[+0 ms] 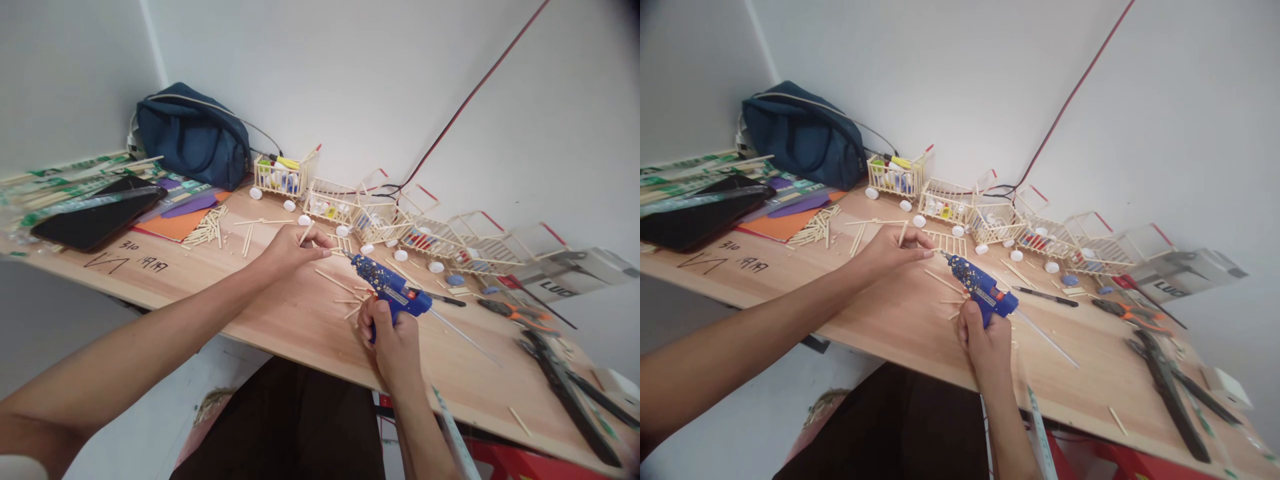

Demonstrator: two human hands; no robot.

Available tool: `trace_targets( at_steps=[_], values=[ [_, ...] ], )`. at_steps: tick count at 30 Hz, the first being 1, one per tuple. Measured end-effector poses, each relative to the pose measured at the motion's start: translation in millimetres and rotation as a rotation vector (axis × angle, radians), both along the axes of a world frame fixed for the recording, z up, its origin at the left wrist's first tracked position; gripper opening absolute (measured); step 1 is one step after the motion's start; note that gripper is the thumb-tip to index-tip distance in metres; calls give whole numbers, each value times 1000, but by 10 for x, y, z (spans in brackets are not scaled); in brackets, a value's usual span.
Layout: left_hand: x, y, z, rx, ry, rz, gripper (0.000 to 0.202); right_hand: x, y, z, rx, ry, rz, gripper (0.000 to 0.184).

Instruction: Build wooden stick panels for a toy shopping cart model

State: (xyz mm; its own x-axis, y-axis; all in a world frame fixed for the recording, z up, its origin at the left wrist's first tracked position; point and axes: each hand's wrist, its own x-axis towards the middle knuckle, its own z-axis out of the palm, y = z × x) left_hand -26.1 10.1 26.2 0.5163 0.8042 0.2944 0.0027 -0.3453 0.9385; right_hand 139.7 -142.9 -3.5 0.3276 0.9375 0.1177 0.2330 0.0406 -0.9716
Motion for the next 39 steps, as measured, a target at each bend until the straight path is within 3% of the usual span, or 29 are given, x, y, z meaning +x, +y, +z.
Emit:
trace_targets(
  at_steps=[39],
  values=[
    [-1,-4,-1,18,3,16,17,23,-16,-34,24,-38,2,51]
  ],
)
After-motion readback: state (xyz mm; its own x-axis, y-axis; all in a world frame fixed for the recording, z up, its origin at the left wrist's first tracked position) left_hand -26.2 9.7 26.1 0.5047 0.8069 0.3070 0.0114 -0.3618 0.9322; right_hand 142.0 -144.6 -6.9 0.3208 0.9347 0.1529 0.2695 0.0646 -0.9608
